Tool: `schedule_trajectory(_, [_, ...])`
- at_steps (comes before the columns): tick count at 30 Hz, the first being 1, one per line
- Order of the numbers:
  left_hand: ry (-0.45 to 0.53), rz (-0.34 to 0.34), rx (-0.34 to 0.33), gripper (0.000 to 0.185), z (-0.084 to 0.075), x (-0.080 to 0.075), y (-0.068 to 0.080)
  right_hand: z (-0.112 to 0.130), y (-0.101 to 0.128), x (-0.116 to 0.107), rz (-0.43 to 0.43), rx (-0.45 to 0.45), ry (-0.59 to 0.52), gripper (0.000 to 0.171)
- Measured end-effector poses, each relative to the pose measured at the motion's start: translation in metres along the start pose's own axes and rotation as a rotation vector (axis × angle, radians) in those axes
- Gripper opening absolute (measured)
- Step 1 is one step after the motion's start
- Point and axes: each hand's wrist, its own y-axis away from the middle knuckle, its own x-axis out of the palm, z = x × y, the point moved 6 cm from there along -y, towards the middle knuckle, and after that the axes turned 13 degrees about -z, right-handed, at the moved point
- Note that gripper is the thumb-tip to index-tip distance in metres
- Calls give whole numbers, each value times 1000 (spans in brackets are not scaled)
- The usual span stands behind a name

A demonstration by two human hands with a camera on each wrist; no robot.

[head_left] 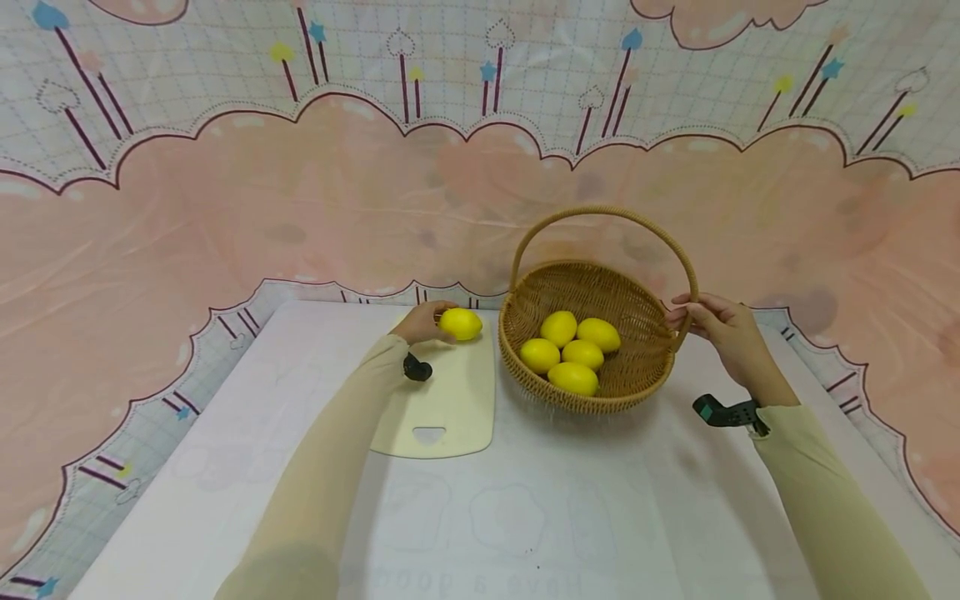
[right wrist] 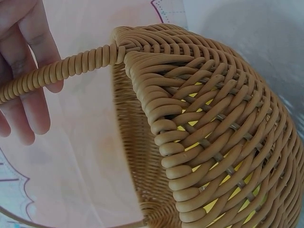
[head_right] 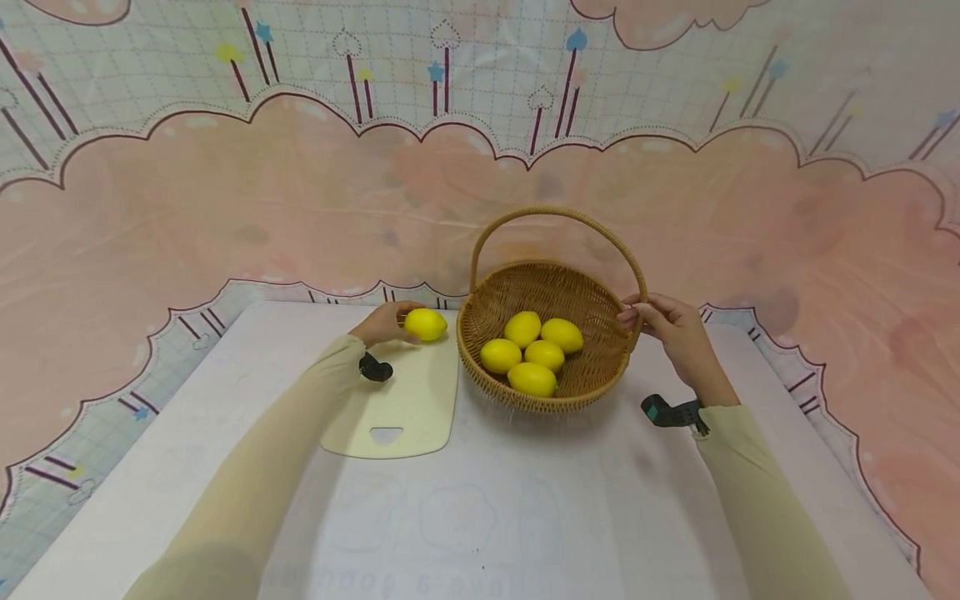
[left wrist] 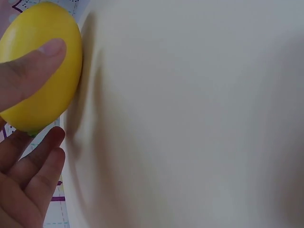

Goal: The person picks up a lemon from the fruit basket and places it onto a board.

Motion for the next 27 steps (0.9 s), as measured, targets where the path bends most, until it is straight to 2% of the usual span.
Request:
schedule_trajectory(8, [37,-3,-8,71,6,-1,-2,0,0,0,-6,6,21,23])
schedule_trajectory(22, [61,-37,10,66,4,0,-2,3,1,0,11,-19,-2,22])
schedule_trajectory(27, [67,-37,-16,66,3,2,-1,3,1,1,14,-23,1,22])
